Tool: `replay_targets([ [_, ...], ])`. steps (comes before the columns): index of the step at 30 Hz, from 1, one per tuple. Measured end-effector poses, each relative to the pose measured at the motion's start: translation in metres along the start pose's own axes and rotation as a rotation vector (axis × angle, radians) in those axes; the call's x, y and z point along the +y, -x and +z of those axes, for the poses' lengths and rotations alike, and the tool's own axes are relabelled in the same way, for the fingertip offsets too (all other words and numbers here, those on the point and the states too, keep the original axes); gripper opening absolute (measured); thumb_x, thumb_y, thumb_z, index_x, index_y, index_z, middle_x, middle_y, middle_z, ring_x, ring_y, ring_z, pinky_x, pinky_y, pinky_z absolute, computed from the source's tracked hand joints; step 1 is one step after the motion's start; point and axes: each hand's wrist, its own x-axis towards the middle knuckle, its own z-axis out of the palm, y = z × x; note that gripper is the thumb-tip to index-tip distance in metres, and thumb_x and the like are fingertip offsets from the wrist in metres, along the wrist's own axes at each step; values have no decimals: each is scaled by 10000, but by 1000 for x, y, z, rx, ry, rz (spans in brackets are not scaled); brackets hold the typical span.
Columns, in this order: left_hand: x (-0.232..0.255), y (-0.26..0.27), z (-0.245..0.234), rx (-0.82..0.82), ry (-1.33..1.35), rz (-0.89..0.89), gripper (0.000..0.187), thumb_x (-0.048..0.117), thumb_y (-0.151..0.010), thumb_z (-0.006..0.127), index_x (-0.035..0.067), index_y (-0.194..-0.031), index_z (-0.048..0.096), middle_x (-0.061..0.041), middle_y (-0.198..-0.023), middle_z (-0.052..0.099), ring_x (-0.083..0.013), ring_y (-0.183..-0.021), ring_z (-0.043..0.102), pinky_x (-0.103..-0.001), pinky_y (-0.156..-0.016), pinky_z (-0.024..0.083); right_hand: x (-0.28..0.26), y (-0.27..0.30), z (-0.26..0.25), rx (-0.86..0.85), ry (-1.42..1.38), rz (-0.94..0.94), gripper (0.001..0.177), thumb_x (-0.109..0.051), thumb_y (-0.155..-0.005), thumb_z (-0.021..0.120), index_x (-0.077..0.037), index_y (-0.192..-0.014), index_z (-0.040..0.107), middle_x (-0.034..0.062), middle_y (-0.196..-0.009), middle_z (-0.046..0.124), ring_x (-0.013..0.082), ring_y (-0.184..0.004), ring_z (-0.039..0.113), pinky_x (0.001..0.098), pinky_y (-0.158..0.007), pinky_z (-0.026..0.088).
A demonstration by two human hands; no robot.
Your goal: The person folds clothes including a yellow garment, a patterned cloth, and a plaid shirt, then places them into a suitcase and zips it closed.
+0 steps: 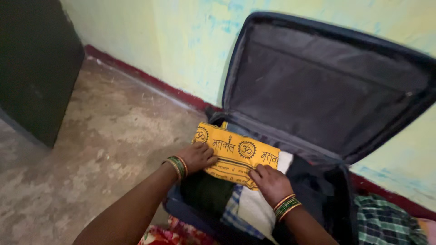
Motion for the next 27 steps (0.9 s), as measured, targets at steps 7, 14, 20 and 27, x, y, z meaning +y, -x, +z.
replay_targets([
  [7,18,-16,44,-616,116,-233,234,252,-941,539,256,-1113,697,-59,-1150,706,-256,-1135,640,-414,-982,397,-17,28,57,-145,-114,66,300,-146,-803,639,-165,-1102,626,45,-999,612,243,-941,675,387,-713,577],
  [14,30,-19,61,-1001,114,-239,312,274,-1022,493,221,-1205,740,-50,-1232,741,-244,-1224,645,-413,-1124,327,-22,36,62,-319,-304,176,210,-118,-870,634,-177,-1071,618,49,-978,632,242,-943,678,407,-753,570],
  [20,-4,-32,75,-848,414,-429,457,327,-849,644,183,-1279,695,-129,-1344,654,-314,-1268,611,-439,-1111,393,18,27,74,-861,-914,429,375,-157,-877,677,-182,-1248,630,102,-1009,671,279,-953,674,377,-885,572],
  [27,-2,-85,13,-617,779,-730,1114,647,-661,823,212,-1569,346,-160,-1580,416,-357,-1451,429,-475,-1181,381,32,6,75,-254,-621,585,680,-482,-865,668,-209,-1471,523,197,-1433,497,390,-1348,462,452,-1144,366],
])
